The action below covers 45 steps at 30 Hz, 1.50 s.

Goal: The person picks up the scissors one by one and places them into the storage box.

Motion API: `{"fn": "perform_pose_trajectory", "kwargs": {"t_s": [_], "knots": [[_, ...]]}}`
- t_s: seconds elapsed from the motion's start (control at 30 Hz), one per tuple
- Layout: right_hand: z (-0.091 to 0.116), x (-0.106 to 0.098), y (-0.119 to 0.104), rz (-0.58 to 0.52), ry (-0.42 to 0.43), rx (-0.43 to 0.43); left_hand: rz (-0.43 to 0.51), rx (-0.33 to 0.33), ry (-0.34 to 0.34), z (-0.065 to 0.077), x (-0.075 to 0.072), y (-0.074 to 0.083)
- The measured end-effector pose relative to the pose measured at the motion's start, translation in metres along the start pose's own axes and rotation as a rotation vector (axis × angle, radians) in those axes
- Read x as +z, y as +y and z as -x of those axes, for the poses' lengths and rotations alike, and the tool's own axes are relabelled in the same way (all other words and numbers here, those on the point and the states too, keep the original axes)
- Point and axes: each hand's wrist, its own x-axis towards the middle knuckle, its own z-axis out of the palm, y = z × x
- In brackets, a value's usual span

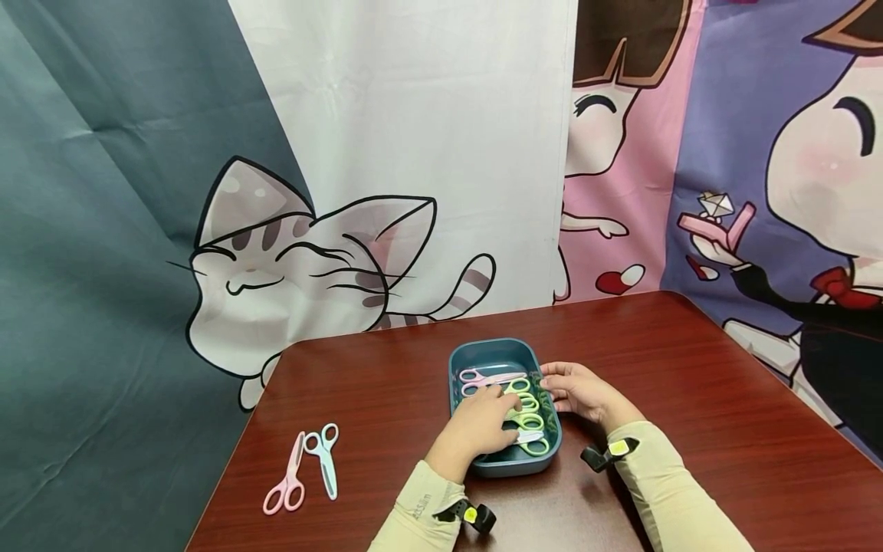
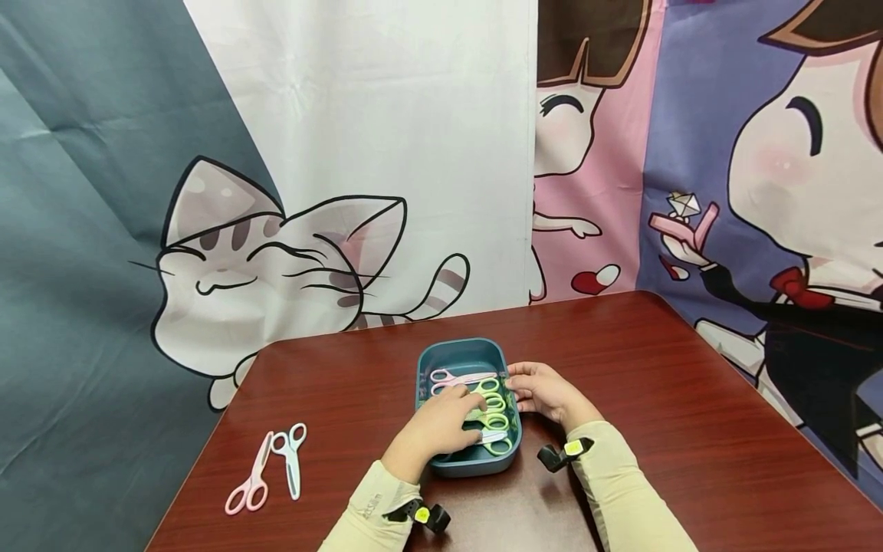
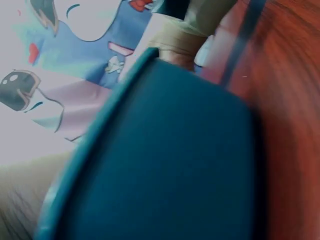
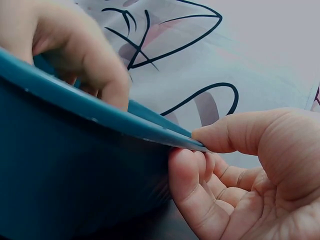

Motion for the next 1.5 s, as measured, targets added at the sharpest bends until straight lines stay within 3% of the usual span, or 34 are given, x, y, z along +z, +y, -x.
{"fn": "perform_pose_trajectory", "kwargs": {"t_s": [0.23,0.37,0.47,0.57,0.67,0.8,1.03,1.13,1.3,1.5], "knots": [[0.000,0.002,0.004,-0.007,0.001,-0.015,0.040,-0.010,0.142,0.018,-0.022,-0.033],[0.000,0.003,0.005,-0.018,-0.001,-0.013,0.058,-0.102,0.226,0.042,-0.036,-0.065],[0.001,0.003,0.005,-0.023,-0.004,-0.011,0.058,-0.197,0.248,0.063,-0.043,-0.091],[0.002,0.001,0.005,-0.020,-0.001,-0.013,0.049,-0.291,0.215,0.084,-0.047,-0.116],[0.003,0.000,0.005,-0.013,0.005,-0.013,0.046,-0.398,0.141,0.106,-0.051,-0.137],[0.003,0.000,0.005,-0.006,0.003,-0.013,0.069,-0.474,0.027,0.132,-0.055,-0.158],[0.001,0.002,0.004,-0.015,-0.004,-0.013,0.123,-0.384,-0.086,0.168,-0.048,-0.175],[0.001,0.003,0.003,-0.011,-0.006,-0.013,0.131,-0.390,-0.111,0.179,-0.042,-0.179],[0.000,0.000,0.000,-0.012,-0.003,-0.016,0.125,-0.414,-0.118,0.181,-0.032,-0.183],[-0.001,0.000,0.002,-0.016,-0.013,-0.019,0.114,-0.414,-0.152,0.175,-0.029,-0.179]]}}
